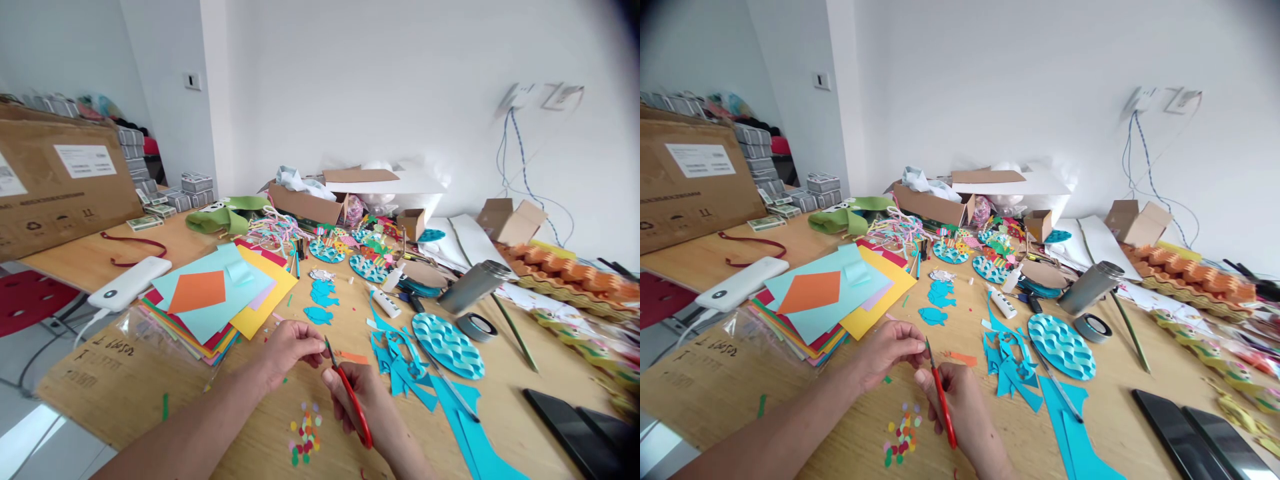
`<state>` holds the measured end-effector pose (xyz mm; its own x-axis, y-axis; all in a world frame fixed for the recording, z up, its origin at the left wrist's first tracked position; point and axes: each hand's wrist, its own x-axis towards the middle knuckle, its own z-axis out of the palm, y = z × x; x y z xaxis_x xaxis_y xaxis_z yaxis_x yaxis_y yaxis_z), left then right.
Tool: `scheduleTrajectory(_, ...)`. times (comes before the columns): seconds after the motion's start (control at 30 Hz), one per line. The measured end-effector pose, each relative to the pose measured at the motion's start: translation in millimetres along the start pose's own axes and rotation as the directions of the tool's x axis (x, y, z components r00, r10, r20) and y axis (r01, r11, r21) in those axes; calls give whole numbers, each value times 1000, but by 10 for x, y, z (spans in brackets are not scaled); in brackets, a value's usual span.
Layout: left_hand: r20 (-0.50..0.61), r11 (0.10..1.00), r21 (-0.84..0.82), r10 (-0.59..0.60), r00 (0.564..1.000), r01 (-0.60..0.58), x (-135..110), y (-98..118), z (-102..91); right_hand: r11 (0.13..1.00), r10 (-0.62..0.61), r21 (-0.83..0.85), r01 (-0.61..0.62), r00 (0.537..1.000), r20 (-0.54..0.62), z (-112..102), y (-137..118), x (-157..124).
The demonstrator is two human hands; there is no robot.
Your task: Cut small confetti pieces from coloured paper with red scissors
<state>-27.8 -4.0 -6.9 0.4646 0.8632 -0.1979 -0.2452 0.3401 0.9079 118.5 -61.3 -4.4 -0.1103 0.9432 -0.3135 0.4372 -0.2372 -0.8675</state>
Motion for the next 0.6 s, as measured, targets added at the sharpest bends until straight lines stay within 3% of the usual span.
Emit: scheduleTrajectory(0.6,21,1000,23,-12,1000,12,-8,5,-6,1000,-24,0,24,999,24,-23,-32,-17)
